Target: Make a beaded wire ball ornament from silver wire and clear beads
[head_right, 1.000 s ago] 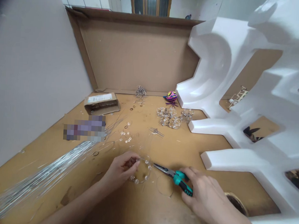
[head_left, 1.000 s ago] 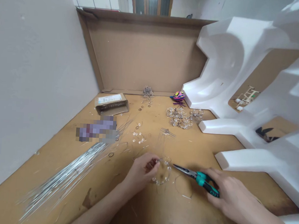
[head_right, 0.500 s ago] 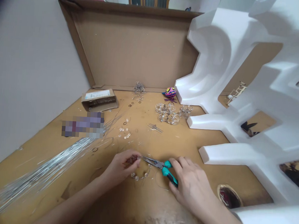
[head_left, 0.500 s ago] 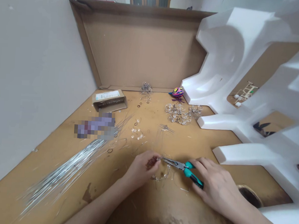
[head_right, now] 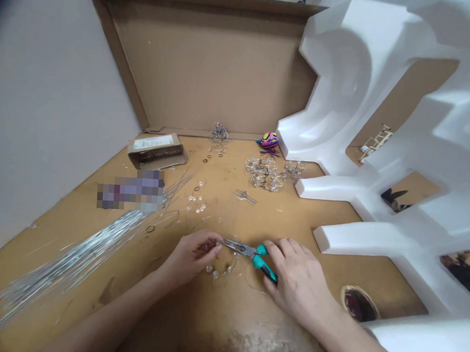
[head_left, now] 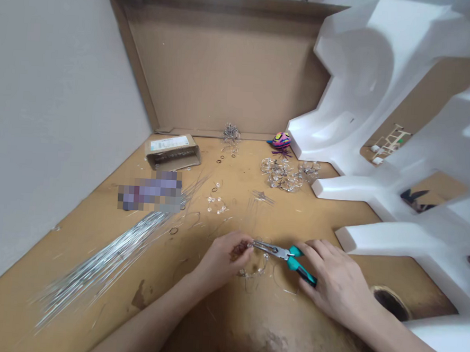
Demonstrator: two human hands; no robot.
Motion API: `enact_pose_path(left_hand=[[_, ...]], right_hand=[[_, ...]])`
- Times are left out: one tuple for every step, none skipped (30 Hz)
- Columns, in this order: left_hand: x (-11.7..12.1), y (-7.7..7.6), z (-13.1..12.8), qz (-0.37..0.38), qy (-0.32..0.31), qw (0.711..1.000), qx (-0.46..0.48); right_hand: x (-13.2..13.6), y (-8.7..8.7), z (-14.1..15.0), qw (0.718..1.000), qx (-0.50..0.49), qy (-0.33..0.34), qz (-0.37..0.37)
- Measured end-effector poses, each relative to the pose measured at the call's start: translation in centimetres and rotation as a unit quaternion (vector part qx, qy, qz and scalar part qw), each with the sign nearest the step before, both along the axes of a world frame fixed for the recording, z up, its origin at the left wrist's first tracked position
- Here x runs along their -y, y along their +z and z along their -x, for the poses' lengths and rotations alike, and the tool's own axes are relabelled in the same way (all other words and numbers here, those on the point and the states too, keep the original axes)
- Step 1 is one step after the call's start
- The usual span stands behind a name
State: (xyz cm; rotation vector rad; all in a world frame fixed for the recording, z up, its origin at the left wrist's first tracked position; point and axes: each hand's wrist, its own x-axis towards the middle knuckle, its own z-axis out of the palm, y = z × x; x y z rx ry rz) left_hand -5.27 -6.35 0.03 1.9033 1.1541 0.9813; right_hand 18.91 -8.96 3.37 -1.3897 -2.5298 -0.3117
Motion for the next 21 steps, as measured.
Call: enact_pose_path(left_hand=[[0.00,-0.04,0.01,0.006,-0.001,1.000,0.003],[0.01,-0.08,0.02,0.011,0.000,1.000,0.007],[0.01,-0.12,0.03,0.014,0.002,1.000,0.011],[0.01,-0.16,0.04,0.016,0.005,1.000,0.013],[0.01,-0.21,0.04,0.017,0.007,1.000,0.013],[0.01,-0.26,0.05,0.017,0.007,1.000,0.012],[0.01,-0.28,0.05,0.015,0.006,1.000,0.011],[0.00,-0.28,0.05,0.014,0.005,1.000,0.008],[0.00,-0.25,0.04,0.013,0.003,1.000,0.006],[-0.01,-0.19,0.02,0.011,0.001,1.000,0.006],[0.00,-0.11,0.00,0.010,-0.002,1.000,0.008],[0.00,-0.02,-0.02,0.010,-0.003,1.000,0.010],[0.02,0.05,-0.04,0.011,-0.003,1.000,0.012],[0.03,0.11,-0.06,0.013,-0.003,1.000,0.015],[0.04,0.14,-0.06,0.016,-0.002,1.000,0.017],[0.05,0.13,-0.06,0.019,-0.001,1.000,0.018],[0.07,0.10,-0.04,0.023,-0.001,1.000,0.019],[0.08,0.06,-0.02,0.027,-0.001,0.999,0.019],[0.09,0.02,0.01,0.030,-0.003,0.999,0.020],[0.09,-0.01,0.04,0.033,-0.004,0.999,0.021],[0.09,0.00,0.06,0.034,-0.006,0.999,0.021]], right_hand=[[0.05,-0.08,0.00,1.000,-0.004,-0.002,0.005],[0.11,-0.16,0.00,1.000,-0.008,-0.005,0.012],[0.20,-0.23,0.00,1.000,-0.009,-0.008,0.017],[0.30,-0.28,0.00,1.000,-0.009,-0.012,0.020],[0.40,-0.31,0.01,1.000,-0.007,-0.015,0.022],[0.50,-0.31,0.01,1.000,-0.004,-0.016,0.020],[0.58,-0.28,0.02,1.000,0.000,-0.017,0.017],[0.65,-0.23,0.04,1.000,0.002,-0.017,0.013],[0.70,-0.17,0.06,1.000,0.004,-0.019,0.011],[0.73,-0.10,0.09,1.000,0.006,-0.022,0.011],[0.74,-0.02,0.12,1.000,0.007,-0.026,0.013],[0.72,0.04,0.15,0.999,0.007,-0.030,0.016],[0.70,0.08,0.18,0.999,0.006,-0.033,0.022],[0.66,0.11,0.21,0.999,0.003,-0.035,0.028],[0.63,0.12,0.22,0.999,-0.001,-0.035,0.034],[0.60,0.10,0.23,0.999,-0.006,-0.036,0.039],[0.58,0.07,0.22,0.998,-0.010,-0.036,0.043],[0.58,0.02,0.20,0.998,-0.014,-0.036,0.047],[0.59,-0.04,0.16,0.998,-0.017,-0.037,0.048],[0.61,-0.10,0.11,0.998,-0.020,-0.037,0.049],[0.64,-0.18,0.05,0.998,-0.023,-0.035,0.047]])
